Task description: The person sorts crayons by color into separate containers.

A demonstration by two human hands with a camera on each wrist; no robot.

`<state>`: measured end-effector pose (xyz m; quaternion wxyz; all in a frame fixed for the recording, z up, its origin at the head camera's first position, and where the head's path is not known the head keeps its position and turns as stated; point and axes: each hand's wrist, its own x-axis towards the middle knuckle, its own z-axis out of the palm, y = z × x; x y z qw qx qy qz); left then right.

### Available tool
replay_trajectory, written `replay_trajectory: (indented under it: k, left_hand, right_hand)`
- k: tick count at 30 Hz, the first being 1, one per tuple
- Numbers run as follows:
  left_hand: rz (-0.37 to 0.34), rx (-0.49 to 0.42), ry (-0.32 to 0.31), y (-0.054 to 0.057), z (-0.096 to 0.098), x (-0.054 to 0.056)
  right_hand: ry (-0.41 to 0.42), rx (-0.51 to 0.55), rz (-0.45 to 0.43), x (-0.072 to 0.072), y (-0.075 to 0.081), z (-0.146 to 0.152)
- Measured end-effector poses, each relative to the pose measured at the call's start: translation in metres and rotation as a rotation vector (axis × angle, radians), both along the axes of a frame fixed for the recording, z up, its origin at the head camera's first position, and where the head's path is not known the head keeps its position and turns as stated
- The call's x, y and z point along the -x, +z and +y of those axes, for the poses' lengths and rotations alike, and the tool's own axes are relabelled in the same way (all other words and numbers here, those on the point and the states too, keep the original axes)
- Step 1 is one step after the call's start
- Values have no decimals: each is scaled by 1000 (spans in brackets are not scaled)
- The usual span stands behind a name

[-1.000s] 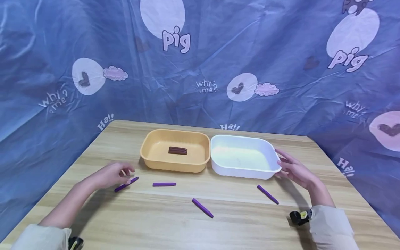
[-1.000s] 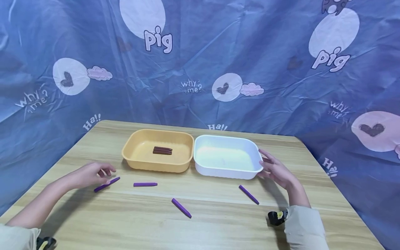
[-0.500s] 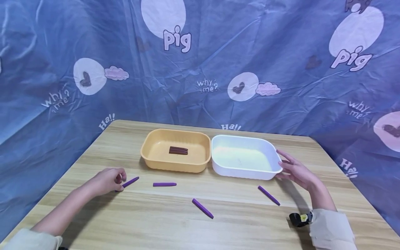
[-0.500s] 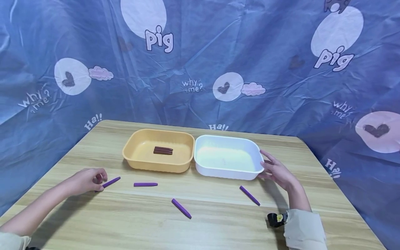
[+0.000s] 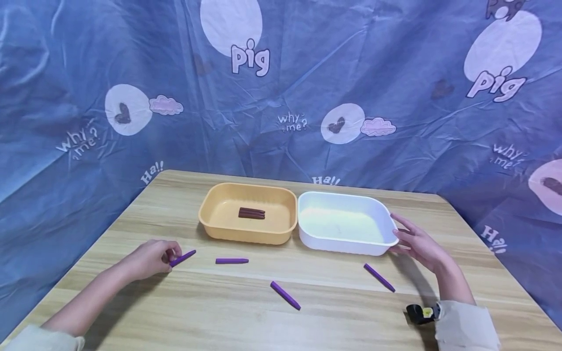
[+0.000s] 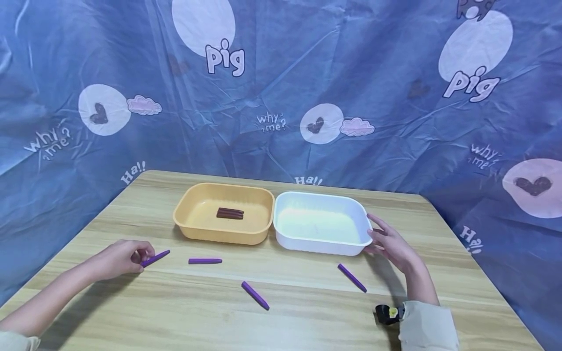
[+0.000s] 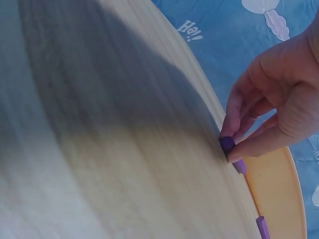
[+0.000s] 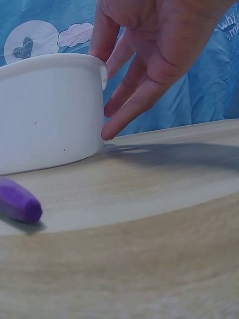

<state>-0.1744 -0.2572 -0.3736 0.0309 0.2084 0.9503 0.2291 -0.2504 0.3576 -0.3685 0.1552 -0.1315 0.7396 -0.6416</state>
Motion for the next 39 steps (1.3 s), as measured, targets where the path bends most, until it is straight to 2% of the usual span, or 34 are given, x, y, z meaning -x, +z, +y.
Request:
replay_trajectory:
  k: [10, 19, 29, 39]
  left_hand:
    - [11, 36, -6, 3, 2, 2]
    - [16, 77, -2, 19, 14, 0]
    - [44, 98, 0, 29, 27, -6]
    - [98, 109, -21, 41, 43, -2]
  right_hand:
    - [-10, 8, -10, -1, 0, -1]
    - [-29, -18, -14, -2, 2, 0]
    - [-43, -18, -22, -3, 1, -1]
    - [-42, -2, -29, -2, 1, -1]
